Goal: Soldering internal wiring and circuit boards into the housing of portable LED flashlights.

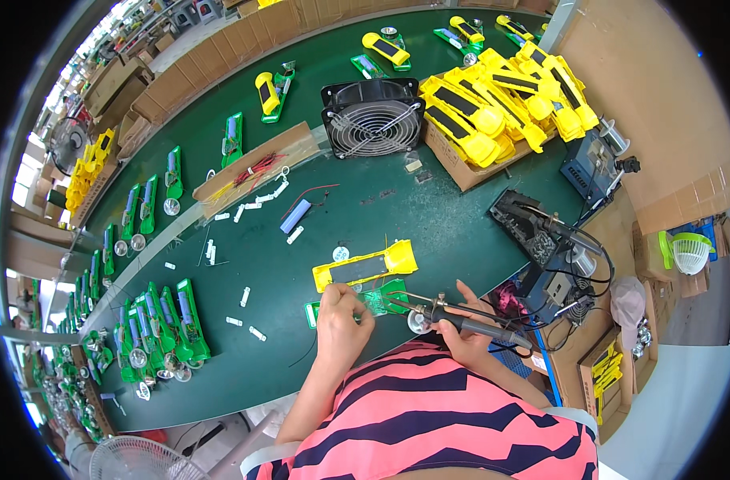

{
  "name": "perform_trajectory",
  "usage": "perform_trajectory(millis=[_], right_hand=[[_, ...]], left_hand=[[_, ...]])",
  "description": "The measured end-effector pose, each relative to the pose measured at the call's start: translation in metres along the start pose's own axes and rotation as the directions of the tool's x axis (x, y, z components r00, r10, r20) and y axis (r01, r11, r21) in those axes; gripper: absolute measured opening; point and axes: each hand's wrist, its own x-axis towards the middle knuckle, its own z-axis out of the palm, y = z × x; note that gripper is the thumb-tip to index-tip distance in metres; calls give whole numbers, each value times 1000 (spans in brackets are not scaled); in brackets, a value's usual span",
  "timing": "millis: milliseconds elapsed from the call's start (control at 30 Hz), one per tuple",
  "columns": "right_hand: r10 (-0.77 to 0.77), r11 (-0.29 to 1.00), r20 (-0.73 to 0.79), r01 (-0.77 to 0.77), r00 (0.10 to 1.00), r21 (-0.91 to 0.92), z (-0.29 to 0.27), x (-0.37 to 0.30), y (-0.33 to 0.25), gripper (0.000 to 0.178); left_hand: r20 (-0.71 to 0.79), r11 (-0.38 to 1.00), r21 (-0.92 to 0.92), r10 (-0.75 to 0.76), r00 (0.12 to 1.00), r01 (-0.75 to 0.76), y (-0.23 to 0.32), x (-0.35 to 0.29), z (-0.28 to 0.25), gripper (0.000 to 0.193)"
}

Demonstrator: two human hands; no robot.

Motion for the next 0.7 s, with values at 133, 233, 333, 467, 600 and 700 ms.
perform_trajectory(millis=[133, 233, 333, 467, 600, 700], right_hand=[[-9, 998, 22, 10, 1000, -56, -3, -3, -1, 17], [-12, 1000, 17, 12, 1000, -9, -3, -5, 1, 18], [-27, 999, 26, 28, 999, -19, -3, -6, 1, 18], [-28, 1000, 35, 28, 999, 12, 0, -11, 7, 17], [-20, 999, 32, 18, 999, 43, 1, -13, 11, 16], [-3, 1000, 88, 4, 996, -11, -1, -10, 10, 16]], left_hand=[[-10, 1000, 10, 9, 1000, -8, 0, 1, 0, 14], [19, 1000, 10, -29, 999, 29, 1, 1, 1, 19], [21, 998, -30, -62, 998, 63, 0, 0, 2, 23], [-122, 995, -7, 96, 988, -97, -1, -13, -1, 24], [-31, 922, 323, 235, 972, -213, -11, -49, -23, 29], [-55, 835, 551, 40, 998, -3, -14, -52, -36, 30]])
